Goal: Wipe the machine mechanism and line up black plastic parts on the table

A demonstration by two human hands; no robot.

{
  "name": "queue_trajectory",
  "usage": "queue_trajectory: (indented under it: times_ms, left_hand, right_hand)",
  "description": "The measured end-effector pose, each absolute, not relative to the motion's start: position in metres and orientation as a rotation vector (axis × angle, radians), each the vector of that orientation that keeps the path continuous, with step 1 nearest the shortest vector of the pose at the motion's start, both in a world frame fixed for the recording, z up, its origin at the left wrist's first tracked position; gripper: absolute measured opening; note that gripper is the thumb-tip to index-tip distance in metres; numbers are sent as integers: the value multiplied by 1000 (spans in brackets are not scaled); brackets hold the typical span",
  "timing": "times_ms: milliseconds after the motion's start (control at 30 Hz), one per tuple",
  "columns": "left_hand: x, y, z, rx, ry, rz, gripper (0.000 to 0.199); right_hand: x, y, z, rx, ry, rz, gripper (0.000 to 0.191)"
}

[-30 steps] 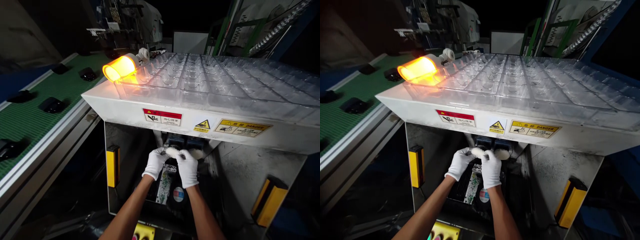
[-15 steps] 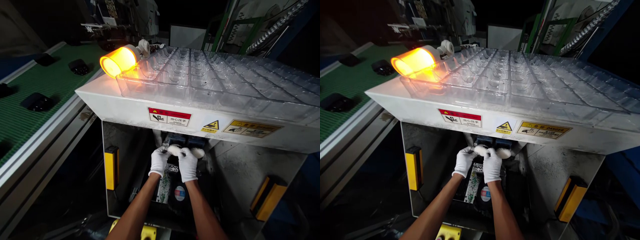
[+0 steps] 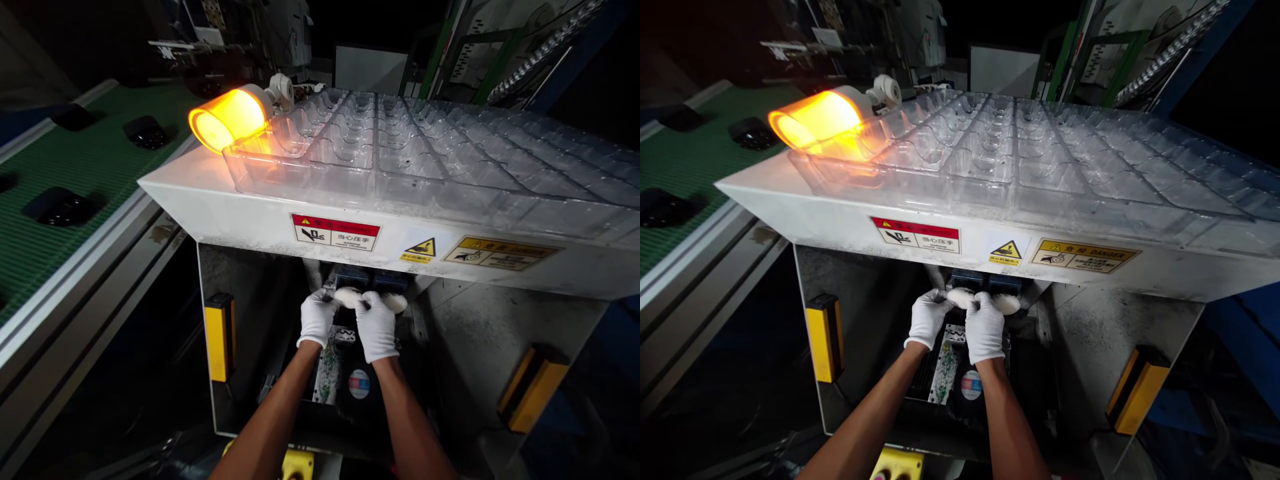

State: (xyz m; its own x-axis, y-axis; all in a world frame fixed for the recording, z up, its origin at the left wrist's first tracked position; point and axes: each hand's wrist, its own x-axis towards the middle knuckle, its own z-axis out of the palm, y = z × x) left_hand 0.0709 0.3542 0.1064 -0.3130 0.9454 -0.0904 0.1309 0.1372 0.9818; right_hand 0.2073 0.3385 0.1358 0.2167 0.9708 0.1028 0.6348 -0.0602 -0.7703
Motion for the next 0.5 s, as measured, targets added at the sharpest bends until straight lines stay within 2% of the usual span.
queue_trajectory:
  times_ms: [100,267,500]
  left_hand:
    - [70,352,109,1084,1699,1236,15]
    - [66,351,108,1077,1896,1181,27]
    - [61,347,106,1085,1830,1133,31]
  right_hand:
    - [211,323,155,-1741,-1472,650,26]
    - [197,334,153,-1353,-1264,1437,26]
    - [214,351,141,-1423,-1060,1277,27]
